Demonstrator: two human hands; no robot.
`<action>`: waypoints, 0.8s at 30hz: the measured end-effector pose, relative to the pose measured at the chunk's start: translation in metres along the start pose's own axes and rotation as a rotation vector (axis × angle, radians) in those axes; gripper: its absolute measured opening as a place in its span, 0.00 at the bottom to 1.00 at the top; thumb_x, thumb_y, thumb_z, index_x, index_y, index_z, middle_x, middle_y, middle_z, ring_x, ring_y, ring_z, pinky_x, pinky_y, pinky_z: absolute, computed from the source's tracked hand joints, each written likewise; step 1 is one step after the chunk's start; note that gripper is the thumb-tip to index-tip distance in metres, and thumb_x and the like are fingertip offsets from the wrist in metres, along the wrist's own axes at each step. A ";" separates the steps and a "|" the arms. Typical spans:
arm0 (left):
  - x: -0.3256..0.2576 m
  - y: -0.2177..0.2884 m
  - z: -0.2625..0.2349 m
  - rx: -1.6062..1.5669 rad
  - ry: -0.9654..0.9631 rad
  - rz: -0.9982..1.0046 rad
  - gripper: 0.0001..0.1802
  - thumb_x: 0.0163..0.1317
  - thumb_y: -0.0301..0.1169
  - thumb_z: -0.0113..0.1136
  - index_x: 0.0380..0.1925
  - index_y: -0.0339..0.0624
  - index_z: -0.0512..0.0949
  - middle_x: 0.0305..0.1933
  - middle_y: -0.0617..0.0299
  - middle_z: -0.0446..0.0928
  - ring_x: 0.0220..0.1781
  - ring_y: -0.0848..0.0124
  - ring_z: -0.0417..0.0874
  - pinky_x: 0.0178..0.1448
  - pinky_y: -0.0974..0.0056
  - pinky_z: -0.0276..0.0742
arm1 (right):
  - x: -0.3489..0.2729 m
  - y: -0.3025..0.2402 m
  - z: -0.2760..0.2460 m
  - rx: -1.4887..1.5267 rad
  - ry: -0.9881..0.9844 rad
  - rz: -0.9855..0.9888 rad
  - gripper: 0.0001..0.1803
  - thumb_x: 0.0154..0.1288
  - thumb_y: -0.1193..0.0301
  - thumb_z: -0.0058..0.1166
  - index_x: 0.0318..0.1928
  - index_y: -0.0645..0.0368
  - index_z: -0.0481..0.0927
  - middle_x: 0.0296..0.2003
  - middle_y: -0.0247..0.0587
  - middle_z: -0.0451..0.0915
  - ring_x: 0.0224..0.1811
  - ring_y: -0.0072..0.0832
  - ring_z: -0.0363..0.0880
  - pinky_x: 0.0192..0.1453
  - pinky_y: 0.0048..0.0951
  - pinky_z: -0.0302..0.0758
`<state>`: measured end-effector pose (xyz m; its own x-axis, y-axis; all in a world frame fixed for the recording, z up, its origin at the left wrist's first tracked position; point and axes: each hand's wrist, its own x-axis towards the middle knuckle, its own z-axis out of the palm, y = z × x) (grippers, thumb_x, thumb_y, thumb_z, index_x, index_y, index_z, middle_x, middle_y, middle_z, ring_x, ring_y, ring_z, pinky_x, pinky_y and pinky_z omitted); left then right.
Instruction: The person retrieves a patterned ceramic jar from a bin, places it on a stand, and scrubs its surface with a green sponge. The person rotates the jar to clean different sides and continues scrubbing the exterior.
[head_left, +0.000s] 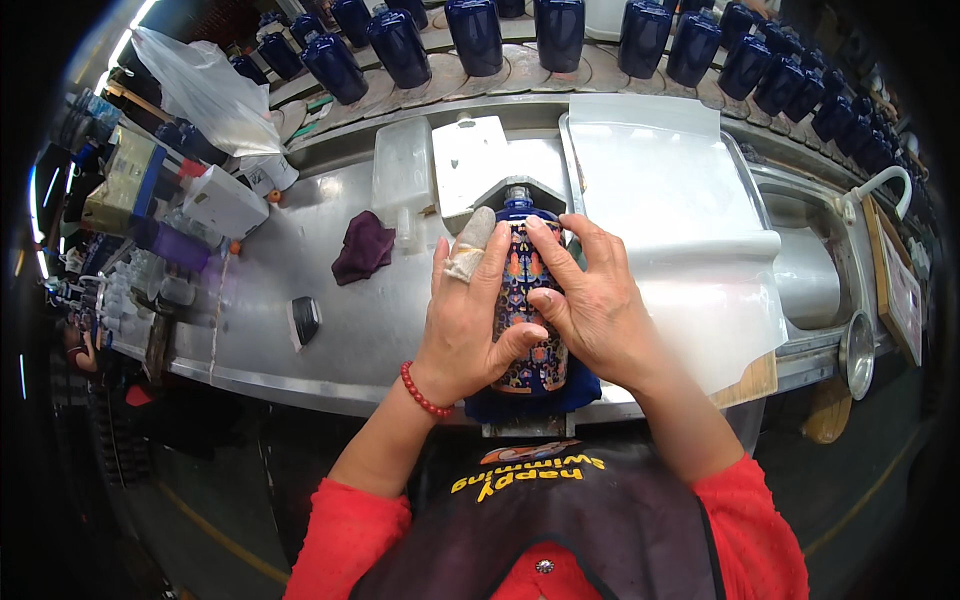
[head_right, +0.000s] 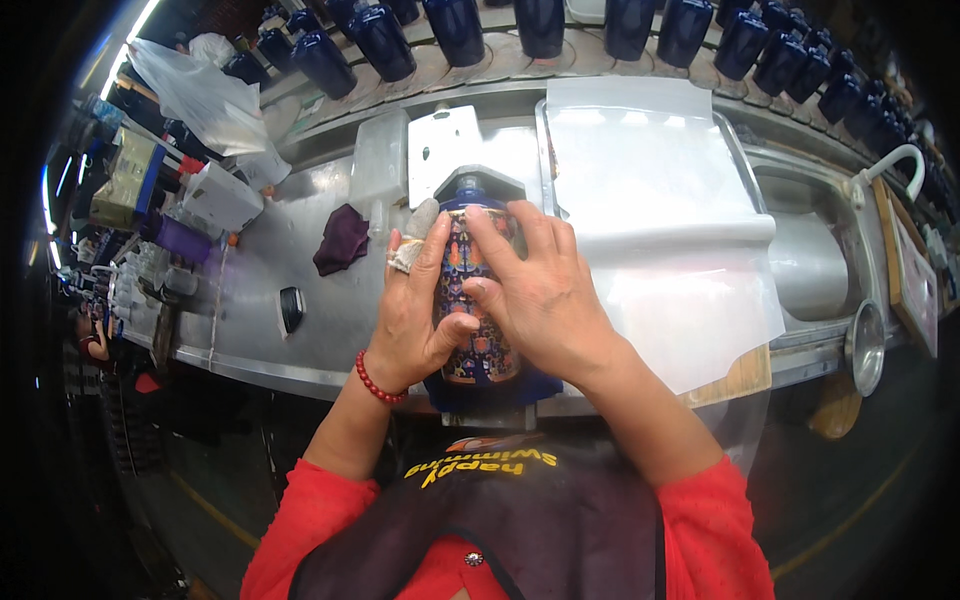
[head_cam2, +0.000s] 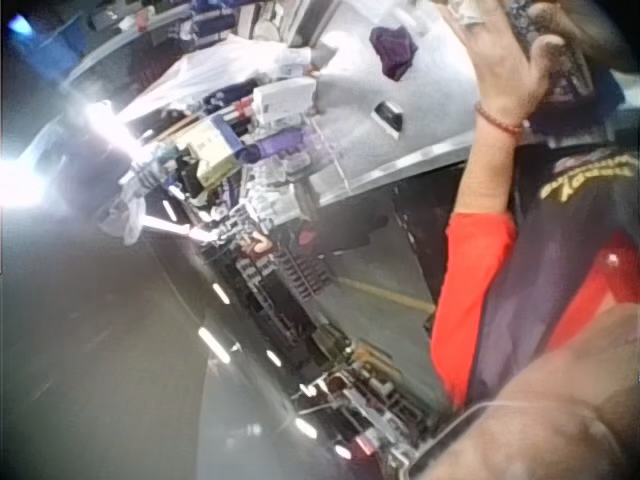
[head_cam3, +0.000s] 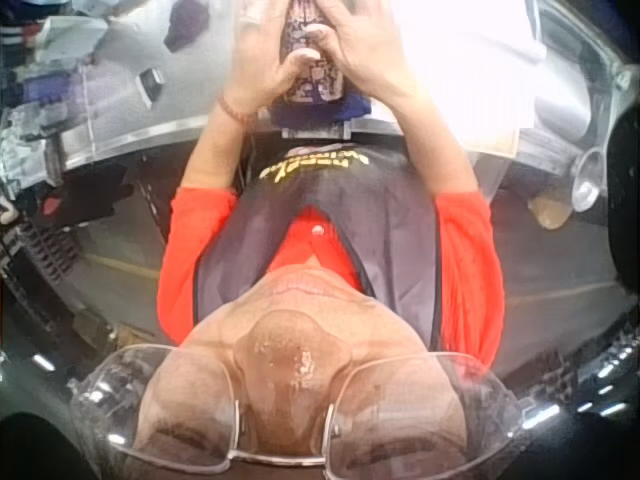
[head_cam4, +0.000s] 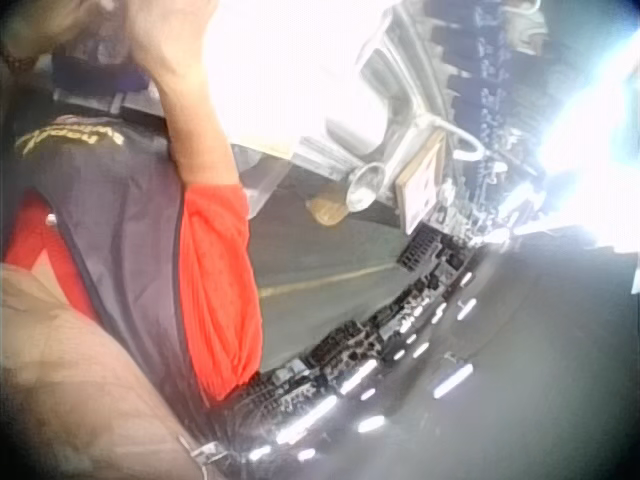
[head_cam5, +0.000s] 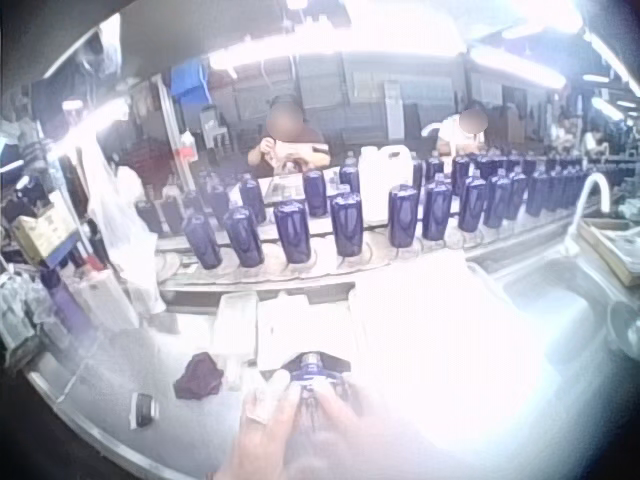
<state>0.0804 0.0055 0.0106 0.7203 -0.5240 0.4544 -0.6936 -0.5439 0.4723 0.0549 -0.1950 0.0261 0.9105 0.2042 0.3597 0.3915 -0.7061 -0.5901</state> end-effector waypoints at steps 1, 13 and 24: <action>0.000 0.000 0.000 0.003 0.000 0.002 0.55 0.66 0.68 0.51 0.75 0.30 0.58 0.73 0.37 0.65 0.76 0.41 0.64 0.79 0.32 0.43 | 0.000 0.000 0.001 0.020 0.018 -0.008 0.32 0.71 0.59 0.58 0.73 0.49 0.70 0.67 0.57 0.64 0.67 0.55 0.64 0.71 0.48 0.68; 0.003 0.000 -0.003 0.004 -0.007 -0.014 0.53 0.69 0.68 0.46 0.76 0.33 0.57 0.75 0.36 0.62 0.78 0.42 0.61 0.79 0.32 0.40 | -0.014 0.011 0.005 0.053 0.047 -0.055 0.33 0.71 0.60 0.58 0.74 0.53 0.68 0.68 0.59 0.64 0.65 0.56 0.65 0.71 0.49 0.67; -0.010 0.006 -0.001 -0.068 0.002 -0.036 0.53 0.69 0.69 0.45 0.77 0.32 0.56 0.75 0.36 0.61 0.79 0.40 0.58 0.79 0.33 0.39 | -0.032 0.008 0.000 0.111 0.010 -0.041 0.33 0.71 0.62 0.58 0.74 0.49 0.68 0.69 0.61 0.62 0.64 0.59 0.66 0.71 0.50 0.66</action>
<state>0.0686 0.0082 0.0093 0.7450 -0.5034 0.4377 -0.6656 -0.5163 0.5389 0.0290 -0.2075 0.0098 0.8922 0.2244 0.3918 0.4412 -0.6178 -0.6509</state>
